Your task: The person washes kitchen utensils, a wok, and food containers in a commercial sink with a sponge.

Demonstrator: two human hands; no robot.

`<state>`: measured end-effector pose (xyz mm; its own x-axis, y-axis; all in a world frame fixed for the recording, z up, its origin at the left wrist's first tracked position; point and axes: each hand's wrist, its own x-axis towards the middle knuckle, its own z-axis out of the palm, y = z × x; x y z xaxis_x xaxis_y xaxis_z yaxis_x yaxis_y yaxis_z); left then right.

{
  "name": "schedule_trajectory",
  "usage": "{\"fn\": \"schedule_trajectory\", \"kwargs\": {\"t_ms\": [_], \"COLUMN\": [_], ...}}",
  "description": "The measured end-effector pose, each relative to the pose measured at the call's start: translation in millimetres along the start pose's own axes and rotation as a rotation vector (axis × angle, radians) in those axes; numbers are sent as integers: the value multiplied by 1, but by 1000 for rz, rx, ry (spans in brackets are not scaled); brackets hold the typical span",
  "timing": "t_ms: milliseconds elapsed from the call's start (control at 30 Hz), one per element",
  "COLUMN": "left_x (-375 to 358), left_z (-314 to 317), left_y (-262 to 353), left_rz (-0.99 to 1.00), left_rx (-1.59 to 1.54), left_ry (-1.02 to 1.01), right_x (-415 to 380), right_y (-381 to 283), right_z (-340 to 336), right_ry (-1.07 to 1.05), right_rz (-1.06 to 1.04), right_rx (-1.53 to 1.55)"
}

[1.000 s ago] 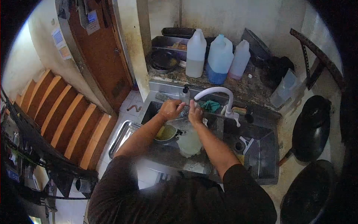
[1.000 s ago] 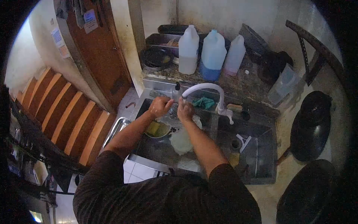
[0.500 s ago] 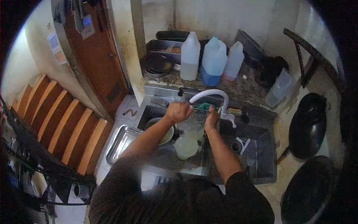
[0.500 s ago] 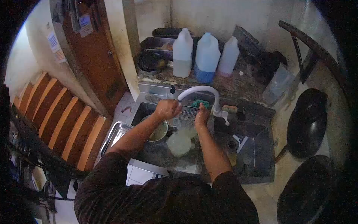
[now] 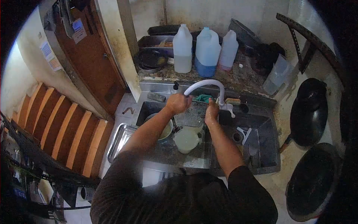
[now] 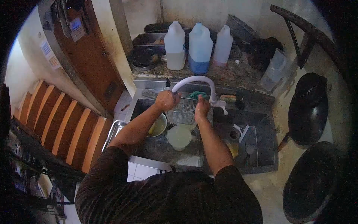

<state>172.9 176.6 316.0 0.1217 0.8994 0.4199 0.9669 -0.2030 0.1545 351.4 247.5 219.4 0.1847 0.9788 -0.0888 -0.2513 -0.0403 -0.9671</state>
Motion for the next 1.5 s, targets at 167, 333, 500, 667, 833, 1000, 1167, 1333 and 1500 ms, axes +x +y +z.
{"fn": "schedule_trajectory", "kwargs": {"t_ms": [167,333,500,667,833,1000,1167,1333,1500], "left_x": [-3,-11,-29,-28,-11,-2,-12,-30,-42], "left_z": [-3,-9,4,36,26,15,9,63,75], "left_y": [-1,9,-5,-31,-12,17,1,-54,-55], "left_rz": [-32,41,-1,-169,-172,59,-8,-595,-833], "left_rx": [-66,-126,-564,-436,-323,-307,-254,-845,-1124], "left_ry": [78,21,298,142,7,-37,-27,149,298], "right_x": [-39,-40,-24,-24,-25,-32,-39,-54,-51], "right_y": [-70,-51,-42,-24,-29,-13,-23,-40,-20], "right_z": [11,8,-22,-44,-67,-72,-77,-74,-66], "right_ry": [-261,-209,-117,67,-73,53,115,162,117], "right_rz": [-655,-912,-434,-197,-172,-222,119,207,298], "right_rx": [-899,-995,-950,-423,-585,-352,-126,176,307]}}
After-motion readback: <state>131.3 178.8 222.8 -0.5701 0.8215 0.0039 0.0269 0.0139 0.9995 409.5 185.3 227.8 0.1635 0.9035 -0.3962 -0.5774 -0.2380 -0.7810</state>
